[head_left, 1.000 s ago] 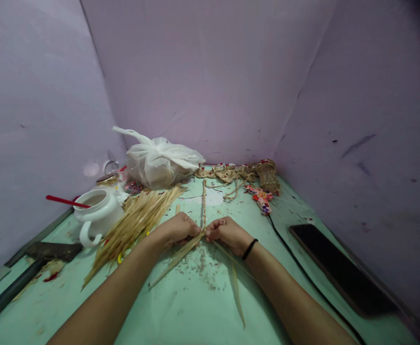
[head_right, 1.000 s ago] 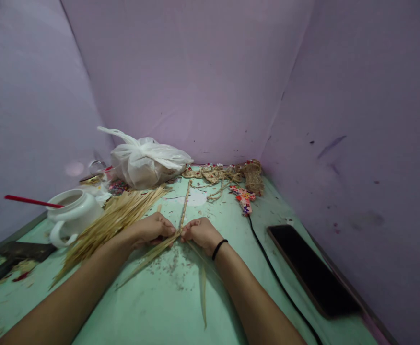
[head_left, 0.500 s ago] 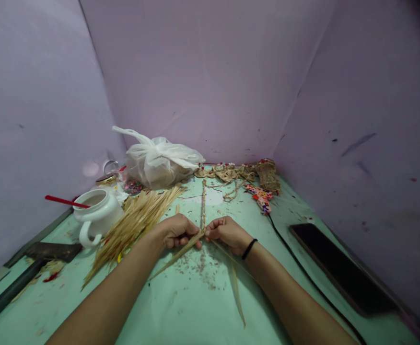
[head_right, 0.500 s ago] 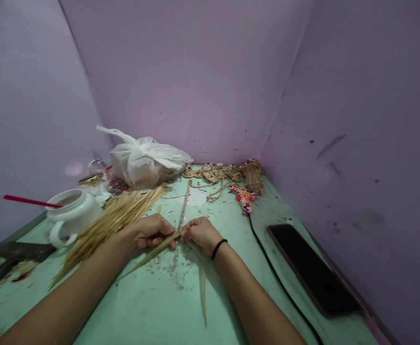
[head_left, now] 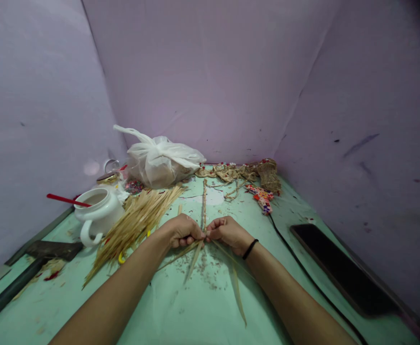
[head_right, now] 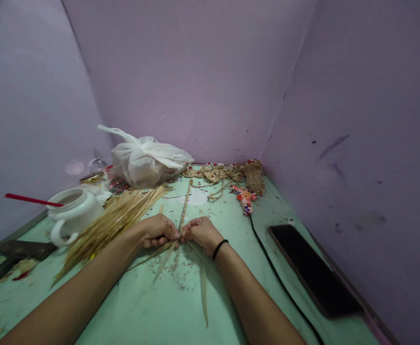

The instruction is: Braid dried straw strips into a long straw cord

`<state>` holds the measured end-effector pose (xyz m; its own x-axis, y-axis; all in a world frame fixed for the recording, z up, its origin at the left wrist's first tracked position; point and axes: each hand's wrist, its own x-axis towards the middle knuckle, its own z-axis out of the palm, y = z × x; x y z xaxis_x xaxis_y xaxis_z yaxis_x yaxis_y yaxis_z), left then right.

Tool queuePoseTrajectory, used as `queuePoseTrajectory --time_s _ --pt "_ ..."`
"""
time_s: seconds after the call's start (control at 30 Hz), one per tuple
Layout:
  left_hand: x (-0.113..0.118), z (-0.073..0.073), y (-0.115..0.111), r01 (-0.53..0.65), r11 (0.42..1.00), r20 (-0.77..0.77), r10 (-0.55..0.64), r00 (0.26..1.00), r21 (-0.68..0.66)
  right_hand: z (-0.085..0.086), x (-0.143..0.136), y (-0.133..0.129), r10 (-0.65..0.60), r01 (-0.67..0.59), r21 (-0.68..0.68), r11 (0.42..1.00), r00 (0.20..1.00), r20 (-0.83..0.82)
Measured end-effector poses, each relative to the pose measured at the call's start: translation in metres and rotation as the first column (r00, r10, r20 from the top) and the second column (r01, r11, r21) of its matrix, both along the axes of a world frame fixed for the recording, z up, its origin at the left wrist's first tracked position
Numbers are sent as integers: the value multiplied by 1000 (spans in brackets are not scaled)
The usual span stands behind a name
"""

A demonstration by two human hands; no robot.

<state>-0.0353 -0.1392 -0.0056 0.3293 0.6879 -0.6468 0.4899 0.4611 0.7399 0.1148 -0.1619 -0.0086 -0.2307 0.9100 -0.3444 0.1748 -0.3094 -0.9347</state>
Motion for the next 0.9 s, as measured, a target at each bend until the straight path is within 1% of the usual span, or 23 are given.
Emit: queuePoseTrajectory --time_s 0.17,0.3,0.37,0.5,0.63,0.7,0.9 --pt "0 9 -4 1 1000 129 1 992 -14 0 0 0 -3 3 -9 1000 1000 -21" --pt "-3 14 -4 40 995 185 -23 983 -87 0 0 0 -17 17 -18 1000 999 -28" --pt "-3 14 -3 30 996 177 -15 984 -84 -1 0 0 -24 23 -16 1000 999 -27" --pt "1 14 -6 -7 1000 122 10 993 -24 -1 0 0 -20 20 -11 1000 1000 -18" --pt "7 14 -11 -35 999 35 33 999 41 -1 0 0 -19 19 -8 1000 999 -29" --pt "10 12 -12 -59 997 1 59 998 50 -1 0 1 -13 13 -4 1000 1000 -28" --pt "16 4 -12 -168 985 78 166 983 21 -10 1 4 17 -16 10 1000 998 -53"
